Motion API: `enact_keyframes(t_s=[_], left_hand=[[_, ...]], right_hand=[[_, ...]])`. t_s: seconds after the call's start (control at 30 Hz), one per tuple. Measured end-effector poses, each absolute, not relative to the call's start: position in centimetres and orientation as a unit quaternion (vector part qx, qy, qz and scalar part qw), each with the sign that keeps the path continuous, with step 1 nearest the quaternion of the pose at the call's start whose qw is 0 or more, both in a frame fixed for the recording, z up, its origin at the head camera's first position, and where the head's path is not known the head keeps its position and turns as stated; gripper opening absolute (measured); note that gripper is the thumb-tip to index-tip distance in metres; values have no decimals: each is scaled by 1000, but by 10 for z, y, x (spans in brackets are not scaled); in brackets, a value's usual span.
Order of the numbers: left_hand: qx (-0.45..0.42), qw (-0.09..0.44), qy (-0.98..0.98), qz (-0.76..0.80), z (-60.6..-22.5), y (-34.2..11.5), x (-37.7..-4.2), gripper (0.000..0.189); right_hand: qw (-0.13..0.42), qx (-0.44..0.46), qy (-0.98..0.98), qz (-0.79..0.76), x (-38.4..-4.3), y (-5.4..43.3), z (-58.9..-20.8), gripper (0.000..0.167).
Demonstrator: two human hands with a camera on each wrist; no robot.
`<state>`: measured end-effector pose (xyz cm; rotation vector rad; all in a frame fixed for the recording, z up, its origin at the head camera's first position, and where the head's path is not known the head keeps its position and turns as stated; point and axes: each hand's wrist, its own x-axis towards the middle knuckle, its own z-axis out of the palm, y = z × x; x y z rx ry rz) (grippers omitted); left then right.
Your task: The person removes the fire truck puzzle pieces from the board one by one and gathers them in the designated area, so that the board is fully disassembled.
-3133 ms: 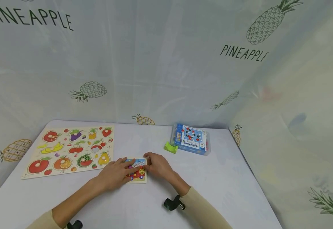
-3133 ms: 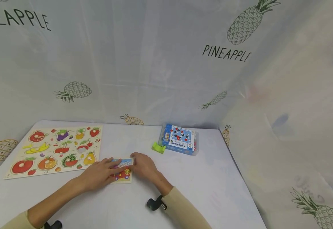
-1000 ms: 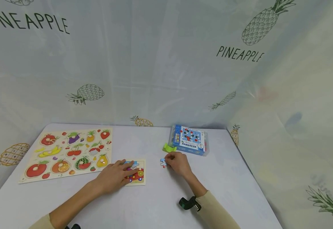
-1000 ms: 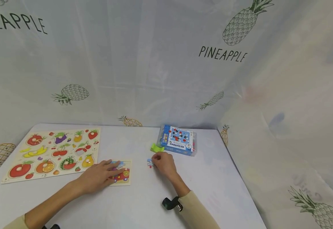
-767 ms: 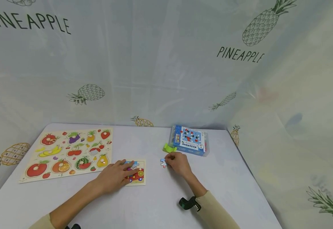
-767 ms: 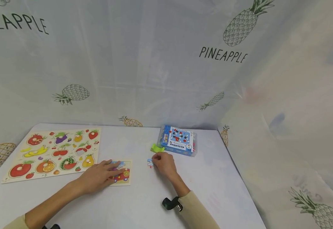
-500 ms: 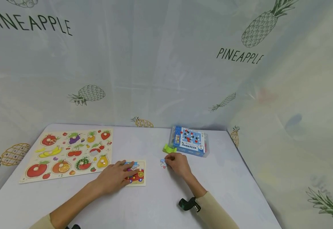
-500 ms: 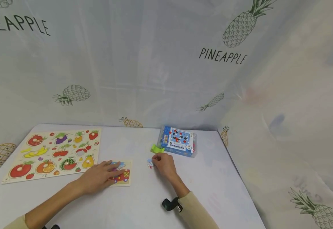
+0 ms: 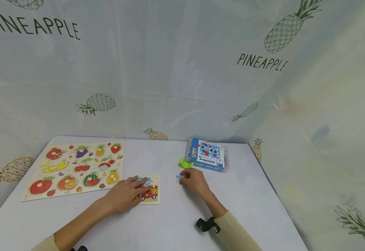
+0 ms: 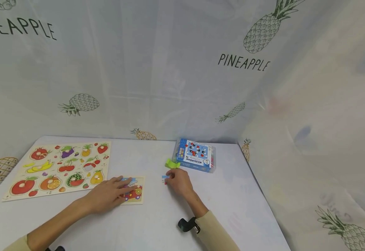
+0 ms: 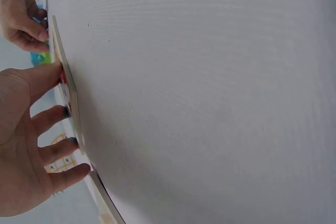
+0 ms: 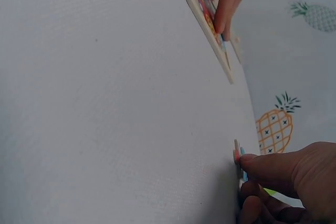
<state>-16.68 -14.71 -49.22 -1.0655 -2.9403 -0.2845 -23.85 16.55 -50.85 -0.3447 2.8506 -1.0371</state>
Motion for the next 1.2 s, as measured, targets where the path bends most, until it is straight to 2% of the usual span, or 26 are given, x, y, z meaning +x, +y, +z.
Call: enact_keyframes(t_s=[0.63,0.93,1.2], left_hand=[[-317,-13,-941,-115,-492,-151,-167,50],[-302,-51,-940,-151,-490,-158,-169,51],[-315,-40,-938,-136,-489,-162,-169,47]], right_hand=[[31,-119,926,-357,-236,160,-503,14],[52,-168,918,-355,-233,121,-497,14],[87,-206,919,-326,-224,79,-501,18]])
